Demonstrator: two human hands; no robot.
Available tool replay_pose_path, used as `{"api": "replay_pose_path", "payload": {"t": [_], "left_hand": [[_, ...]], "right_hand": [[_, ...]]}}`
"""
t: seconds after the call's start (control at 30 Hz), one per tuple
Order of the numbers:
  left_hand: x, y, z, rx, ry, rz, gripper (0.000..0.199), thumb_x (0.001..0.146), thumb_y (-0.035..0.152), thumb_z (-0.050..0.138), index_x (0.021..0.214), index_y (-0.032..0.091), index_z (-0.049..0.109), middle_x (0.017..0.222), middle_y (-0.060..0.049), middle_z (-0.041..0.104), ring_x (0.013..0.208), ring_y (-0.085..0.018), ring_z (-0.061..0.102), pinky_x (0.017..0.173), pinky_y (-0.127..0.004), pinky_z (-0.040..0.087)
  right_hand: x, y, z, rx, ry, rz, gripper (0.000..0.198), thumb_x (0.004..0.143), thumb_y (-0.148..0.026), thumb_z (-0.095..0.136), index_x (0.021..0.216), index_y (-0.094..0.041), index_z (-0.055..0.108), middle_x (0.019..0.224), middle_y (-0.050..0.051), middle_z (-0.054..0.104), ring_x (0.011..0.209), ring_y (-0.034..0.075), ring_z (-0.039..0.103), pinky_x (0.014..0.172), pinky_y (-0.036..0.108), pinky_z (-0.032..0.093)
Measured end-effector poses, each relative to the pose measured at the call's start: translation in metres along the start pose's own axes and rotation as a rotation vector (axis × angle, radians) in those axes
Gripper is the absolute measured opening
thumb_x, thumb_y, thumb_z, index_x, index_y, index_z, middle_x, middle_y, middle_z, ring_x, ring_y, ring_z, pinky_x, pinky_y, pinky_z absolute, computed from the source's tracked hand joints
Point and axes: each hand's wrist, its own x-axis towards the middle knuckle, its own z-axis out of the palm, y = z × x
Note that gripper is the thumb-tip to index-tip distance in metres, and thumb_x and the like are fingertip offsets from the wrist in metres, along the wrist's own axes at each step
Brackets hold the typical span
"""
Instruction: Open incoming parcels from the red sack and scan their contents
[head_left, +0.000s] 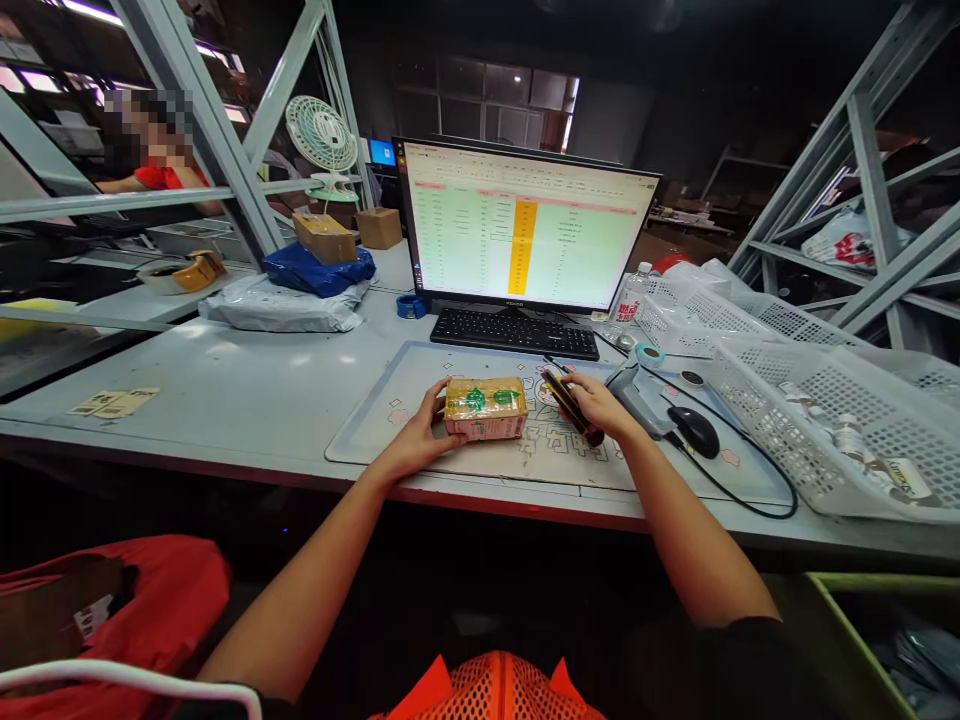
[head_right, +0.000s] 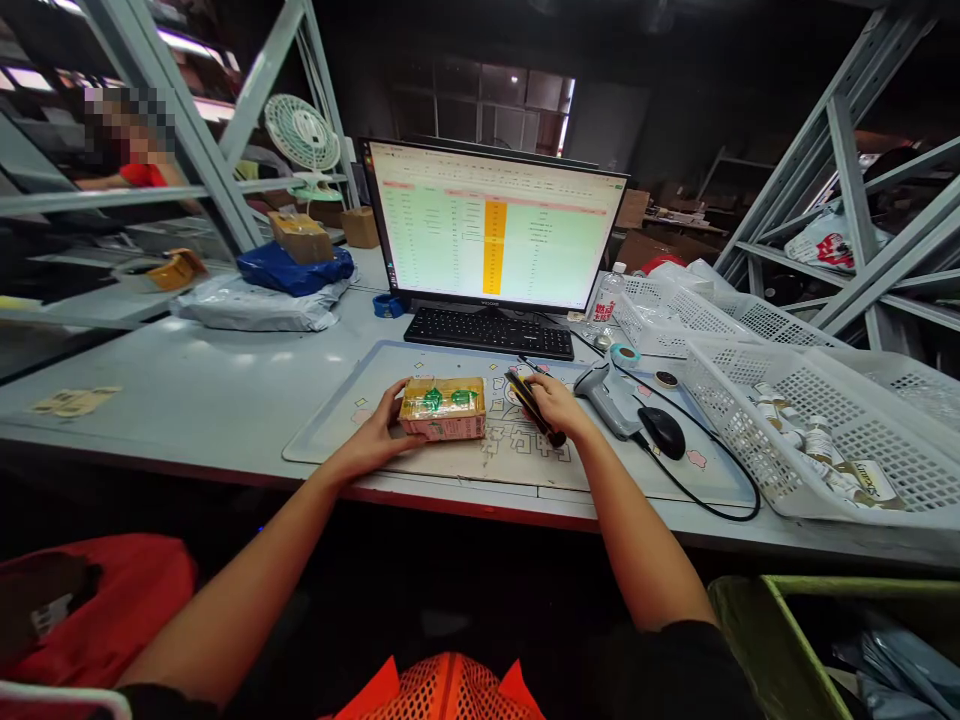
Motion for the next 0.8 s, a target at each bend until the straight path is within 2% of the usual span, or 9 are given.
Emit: {"api": "replay_pose_path", "payload": {"t": [0.07, 0.17, 0.27, 0.33, 0.57, 0.67, 0.8], "left_hand": [[-0.002, 0.003, 0.001, -0.008, -0.003, 0.018, 0.111, 0.080, 0.040, 0.084, 0.169, 0.024, 0.018, 0.162, -0.017, 0.048, 0.148, -0.030, 0.052, 0.125, -0.047, 0.041], [-0.005, 0.005, 0.003, 0.044, 0.011, -0.022, 0.109, 0.077, 0.046, 0.088, 0.164, 0.021, 0.028, 0.161, -0.018, 0.049, 0.148, -0.033, 0.051, 0.126, -0.050, 0.040], [-0.006, 0.006, 0.005, 0.121, 0.022, -0.062, 0.097, 0.076, 0.052, 0.090, 0.154, 0.021, 0.041, 0.155, -0.016, 0.056, 0.143, -0.035, 0.056, 0.124, -0.051, 0.043], [-0.006, 0.007, 0.005, 0.153, 0.032, -0.055, 0.090, 0.078, 0.053, 0.088, 0.150, 0.022, 0.044, 0.150, -0.014, 0.060, 0.137, -0.033, 0.060, 0.121, -0.049, 0.046], [-0.007, 0.005, 0.008, 0.223, 0.051, -0.006, 0.084, 0.083, 0.054, 0.085, 0.149, 0.024, 0.043, 0.146, -0.012, 0.063, 0.133, -0.030, 0.063, 0.116, -0.043, 0.049], [-0.009, 0.006, 0.011, 0.266, 0.084, 0.020, 0.081, 0.084, 0.054, 0.083, 0.147, 0.023, 0.044, 0.143, -0.013, 0.065, 0.130, -0.030, 0.064, 0.112, -0.044, 0.052], [-0.012, 0.007, 0.012, 0.367, 0.159, 0.023, 0.071, 0.084, 0.058, 0.081, 0.137, 0.021, 0.051, 0.130, -0.014, 0.071, 0.118, -0.033, 0.071, 0.099, -0.044, 0.058]], "right_hand": [[0.015, -0.012, 0.005, 0.155, -0.046, -0.040, 0.032, 0.106, -0.035, 0.038, 0.119, -0.019, 0.063, 0.074, 0.002, 0.068, 0.061, 0.019, 0.067, 0.055, 0.027, 0.050], [0.026, -0.020, 0.020, 0.141, -0.032, -0.115, 0.037, 0.101, -0.057, 0.051, 0.093, -0.021, 0.060, 0.054, -0.003, 0.055, 0.045, 0.016, 0.054, 0.045, 0.024, 0.039], [0.025, -0.015, 0.030, 0.142, -0.022, -0.120, 0.049, 0.097, -0.069, 0.050, 0.080, -0.023, 0.053, 0.050, -0.003, 0.052, 0.040, 0.014, 0.048, 0.042, 0.025, 0.035], [0.022, -0.009, 0.032, 0.175, -0.049, -0.116, 0.053, 0.094, -0.074, 0.050, 0.077, -0.023, 0.051, 0.051, -0.003, 0.051, 0.040, 0.014, 0.046, 0.040, 0.026, 0.034], [0.014, -0.003, 0.034, 0.269, -0.053, -0.127, 0.057, 0.086, -0.079, 0.055, 0.073, -0.024, 0.048, 0.064, -0.003, 0.045, 0.042, 0.013, 0.048, 0.035, 0.027, 0.035], [0.011, -0.010, 0.034, 0.275, -0.068, -0.102, 0.052, 0.088, -0.075, 0.055, 0.076, -0.024, 0.049, 0.062, -0.003, 0.046, 0.042, 0.014, 0.048, 0.035, 0.027, 0.036], [0.005, -0.014, 0.033, 0.221, -0.106, -0.114, 0.050, 0.095, -0.070, 0.051, 0.076, -0.024, 0.047, 0.054, -0.004, 0.047, 0.040, 0.014, 0.049, 0.036, 0.025, 0.033]]}}
